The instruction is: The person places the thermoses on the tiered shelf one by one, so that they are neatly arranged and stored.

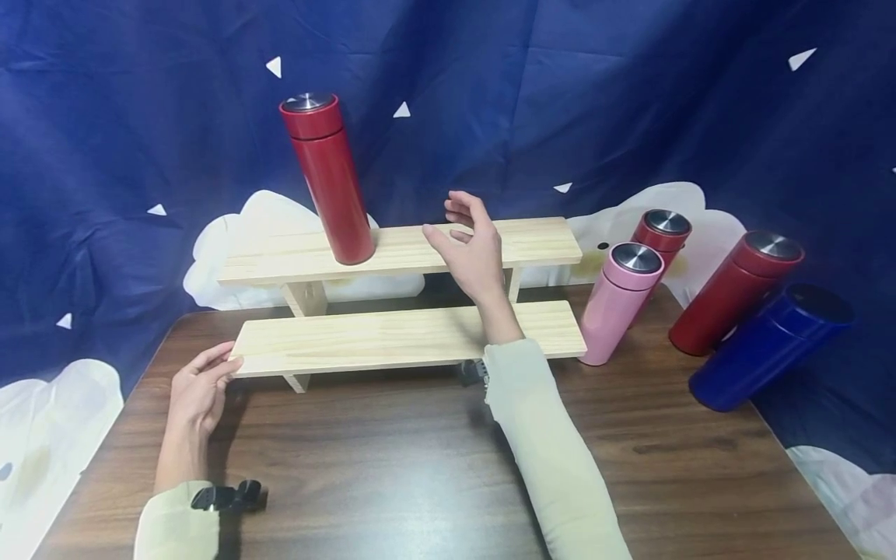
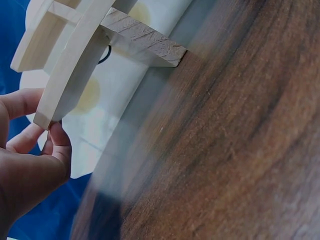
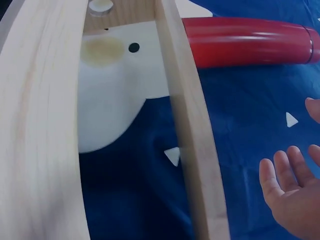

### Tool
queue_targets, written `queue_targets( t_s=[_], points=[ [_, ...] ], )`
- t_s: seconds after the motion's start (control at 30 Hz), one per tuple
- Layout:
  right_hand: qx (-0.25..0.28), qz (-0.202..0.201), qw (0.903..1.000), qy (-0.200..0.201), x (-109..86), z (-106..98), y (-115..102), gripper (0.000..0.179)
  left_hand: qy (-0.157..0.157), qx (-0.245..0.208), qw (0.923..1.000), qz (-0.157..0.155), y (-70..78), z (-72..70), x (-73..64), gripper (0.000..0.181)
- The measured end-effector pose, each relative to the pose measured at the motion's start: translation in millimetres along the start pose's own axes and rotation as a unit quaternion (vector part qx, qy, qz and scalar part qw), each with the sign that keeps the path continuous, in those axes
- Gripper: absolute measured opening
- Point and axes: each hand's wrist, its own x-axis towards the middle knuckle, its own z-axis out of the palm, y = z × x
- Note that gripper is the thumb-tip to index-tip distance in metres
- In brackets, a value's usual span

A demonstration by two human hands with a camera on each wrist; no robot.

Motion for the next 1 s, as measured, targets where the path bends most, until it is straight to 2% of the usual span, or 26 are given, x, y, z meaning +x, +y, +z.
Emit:
queue_targets(
  t_s=[0.17, 0.53, 0.73, 1.0],
  points=[
    [0.005, -0.008, 0.9998, 0.018, -3.2, -10, -6, 0.055, 0.002, -0.017, 0.9998, 0.003, 1.5, -1.5, -1.4, 0.029],
    [0.001, 0.0, 0.9969, 0.078, -9.2, -46, -12, 0.052, 0.003, -0.011, 0.9999, -0.004, -0.6, 0.1, -1.0, 0.029],
    [0.019, 0.005, 0.9913, 0.13, -10.4, -64, -17, 0.048, 0.003, -0.013, 0.9999, -0.001, -1.3, 1.8, -0.3, 0.029],
    [0.03, -0.013, 0.9811, 0.191, -12.8, -90, -29, 0.048, 0.006, -0.007, 1.0, 0.002, -0.8, 2.8, 0.4, 0.029]
  ],
)
